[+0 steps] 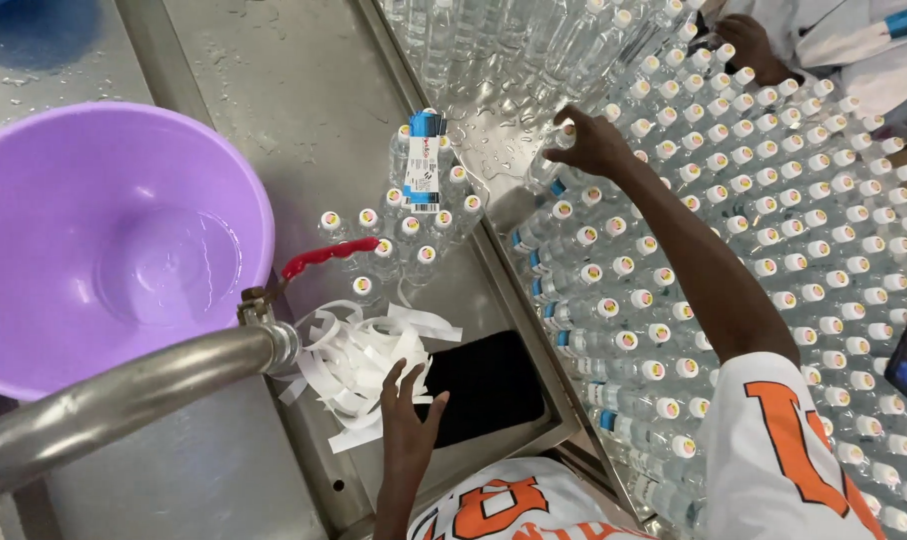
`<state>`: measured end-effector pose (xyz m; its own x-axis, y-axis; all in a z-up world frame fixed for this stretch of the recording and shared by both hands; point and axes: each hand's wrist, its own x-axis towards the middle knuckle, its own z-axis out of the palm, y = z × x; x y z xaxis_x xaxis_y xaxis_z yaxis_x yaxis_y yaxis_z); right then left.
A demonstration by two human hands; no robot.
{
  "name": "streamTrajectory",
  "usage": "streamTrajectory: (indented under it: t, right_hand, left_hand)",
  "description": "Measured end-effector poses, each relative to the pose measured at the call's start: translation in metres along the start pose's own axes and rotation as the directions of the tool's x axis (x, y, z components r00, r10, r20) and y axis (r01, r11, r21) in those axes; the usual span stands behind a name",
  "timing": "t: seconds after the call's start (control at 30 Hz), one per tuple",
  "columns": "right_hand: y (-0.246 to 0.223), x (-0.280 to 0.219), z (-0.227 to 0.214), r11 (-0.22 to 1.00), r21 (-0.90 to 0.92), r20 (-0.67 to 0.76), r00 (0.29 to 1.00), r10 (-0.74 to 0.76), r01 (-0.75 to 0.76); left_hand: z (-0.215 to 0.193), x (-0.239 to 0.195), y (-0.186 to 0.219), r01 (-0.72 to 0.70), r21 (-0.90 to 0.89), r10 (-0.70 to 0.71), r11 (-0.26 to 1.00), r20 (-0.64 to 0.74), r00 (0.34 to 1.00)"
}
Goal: The person applies white labels to clear plastic water bottles. They pick up a bottle, wrap a label around it, and place it on a metal tray next to a sink. The process is repeated for multiple bottles.
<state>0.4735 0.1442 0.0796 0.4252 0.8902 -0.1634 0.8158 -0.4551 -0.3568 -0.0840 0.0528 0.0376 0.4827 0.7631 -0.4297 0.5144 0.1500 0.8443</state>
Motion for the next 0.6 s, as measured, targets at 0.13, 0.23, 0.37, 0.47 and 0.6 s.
streamTrajectory:
  t: [0.13,0.23,0.37,0.47,0.6]
  right_hand:
    - [0.015,0.007,0.004,0.99,-0.135,0.157,0.986,0.05,-0.029]
    - [0.019,0.02,0.005,0.964,-0.265,0.331,0.941,0.067,0.025]
    - [0.02,0.043,0.026,0.886,-0.463,0.496,0.835,0.239,0.022]
    - [-0.019,0.029,0.051,0.868,-0.49,0.378,0.918,0.124,0.084]
    - [-0.129,-0.041,0.089,0.996,0.036,0.144,0.987,0.074,-0.08]
  left_hand:
    - [0.0,0.005,-0.015,0.028,0.034,-0.028,0.999,-0.001,1.0]
    - [0.001,0.007,-0.018,0.064,0.007,-0.064,0.998,-0.011,0.998]
    - [0.005,0.007,-0.02,0.044,0.013,-0.044,0.999,0.021,0.999]
    - [0.01,0.008,-0.02,0.038,-0.006,-0.037,0.999,0.043,0.998]
    - [0.014,0.008,-0.016,0.067,-0.024,-0.065,0.997,0.075,0.995]
